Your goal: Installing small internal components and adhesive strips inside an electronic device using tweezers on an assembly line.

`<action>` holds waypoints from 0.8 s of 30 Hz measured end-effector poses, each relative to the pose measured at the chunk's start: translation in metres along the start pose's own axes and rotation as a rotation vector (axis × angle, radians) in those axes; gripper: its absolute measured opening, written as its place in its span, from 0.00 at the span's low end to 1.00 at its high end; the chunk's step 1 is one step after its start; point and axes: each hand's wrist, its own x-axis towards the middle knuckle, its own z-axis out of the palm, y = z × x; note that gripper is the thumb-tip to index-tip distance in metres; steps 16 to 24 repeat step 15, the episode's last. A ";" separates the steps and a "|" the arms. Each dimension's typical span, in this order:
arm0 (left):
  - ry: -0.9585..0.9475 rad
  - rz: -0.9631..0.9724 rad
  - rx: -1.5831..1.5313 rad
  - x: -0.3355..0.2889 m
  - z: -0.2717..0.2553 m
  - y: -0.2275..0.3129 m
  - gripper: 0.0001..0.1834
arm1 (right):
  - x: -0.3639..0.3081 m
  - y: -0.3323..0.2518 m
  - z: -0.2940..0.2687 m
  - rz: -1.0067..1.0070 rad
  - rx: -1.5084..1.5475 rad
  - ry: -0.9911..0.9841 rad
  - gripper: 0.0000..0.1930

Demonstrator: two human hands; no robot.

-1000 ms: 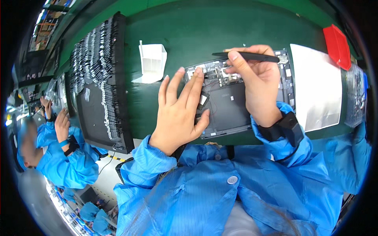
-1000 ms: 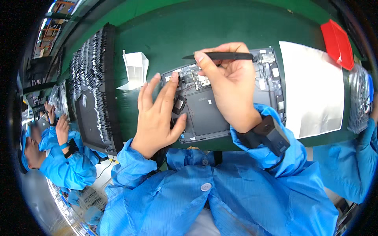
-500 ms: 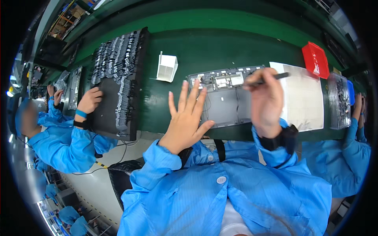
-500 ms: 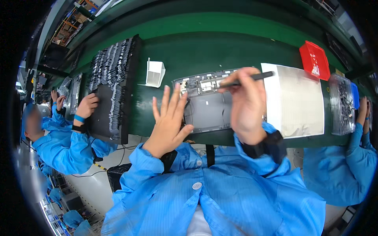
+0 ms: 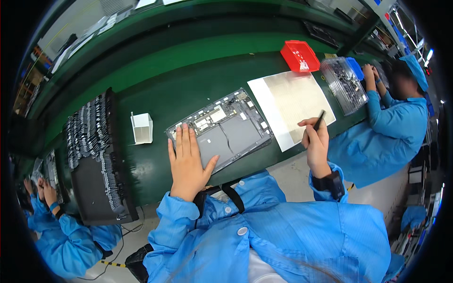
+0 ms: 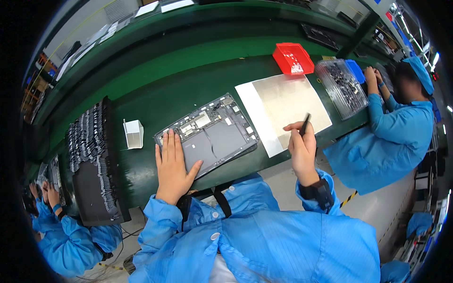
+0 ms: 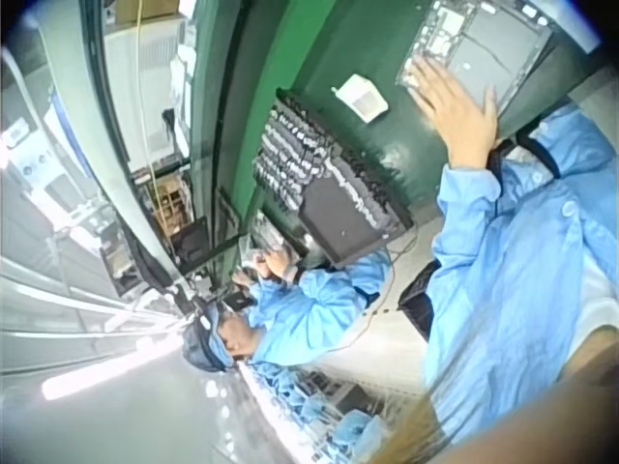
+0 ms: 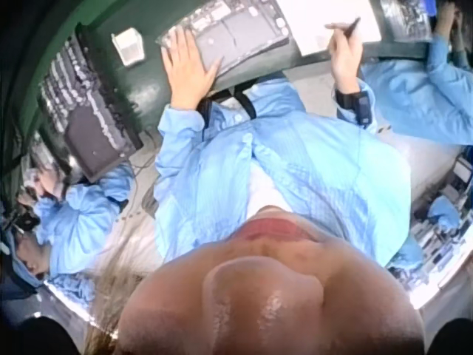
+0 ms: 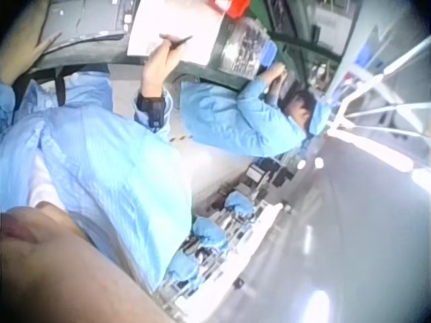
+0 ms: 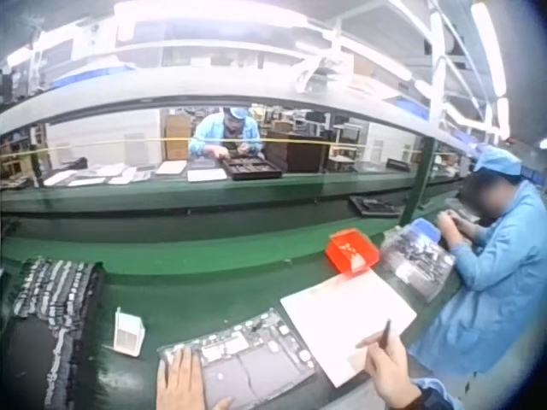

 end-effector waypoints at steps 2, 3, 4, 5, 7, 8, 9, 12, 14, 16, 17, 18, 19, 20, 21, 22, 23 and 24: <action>-0.006 0.009 -0.010 0.000 0.000 0.001 0.49 | 0.012 0.007 -0.005 0.035 -0.206 0.044 0.04; -0.001 0.002 -0.003 0.000 0.000 0.001 0.49 | 0.020 0.009 -0.006 0.058 -0.309 0.009 0.06; 0.001 -0.010 -0.049 0.002 -0.003 0.001 0.49 | 0.026 0.010 -0.004 0.066 -0.311 0.003 0.06; -0.006 -0.019 -0.050 0.001 -0.007 0.007 0.49 | 0.031 0.009 -0.002 0.035 -0.340 -0.112 0.08; -0.021 -0.033 0.090 0.004 -0.019 0.025 0.49 | 0.046 0.006 0.012 0.007 -0.372 -0.244 0.10; -0.109 0.077 0.011 0.003 -0.026 0.028 0.48 | 0.053 0.002 0.027 -0.025 -0.381 -0.319 0.12; -0.115 0.057 0.004 0.004 -0.027 0.035 0.48 | 0.061 -0.001 0.041 -0.055 -0.392 -0.397 0.14; -0.250 0.222 -0.159 0.009 -0.022 0.053 0.45 | 0.084 -0.003 0.091 0.108 -0.319 -0.545 0.17; -0.187 0.197 -0.147 0.028 -0.026 0.052 0.46 | 0.098 0.009 0.118 -0.166 -0.494 -0.552 0.18; -0.110 0.183 -0.132 0.045 -0.032 0.051 0.47 | 0.108 0.015 0.128 -0.462 -0.661 -0.539 0.20; -0.110 0.183 -0.132 0.045 -0.032 0.051 0.47 | 0.108 0.015 0.128 -0.462 -0.661 -0.539 0.20; -0.110 0.183 -0.132 0.045 -0.032 0.051 0.47 | 0.108 0.015 0.128 -0.462 -0.661 -0.539 0.20; -0.110 0.183 -0.132 0.045 -0.032 0.051 0.47 | 0.108 0.015 0.128 -0.462 -0.661 -0.539 0.20; -0.110 0.183 -0.132 0.045 -0.032 0.051 0.47 | 0.108 0.015 0.128 -0.462 -0.661 -0.539 0.20; -0.110 0.183 -0.132 0.045 -0.032 0.051 0.47 | 0.108 0.015 0.128 -0.462 -0.661 -0.539 0.20; -0.110 0.183 -0.132 0.045 -0.032 0.051 0.47 | 0.108 0.015 0.128 -0.462 -0.661 -0.539 0.20; -0.110 0.183 -0.132 0.045 -0.032 0.051 0.47 | 0.108 0.015 0.128 -0.462 -0.661 -0.539 0.20; -0.110 0.183 -0.132 0.045 -0.032 0.051 0.47 | 0.108 0.015 0.128 -0.462 -0.661 -0.539 0.20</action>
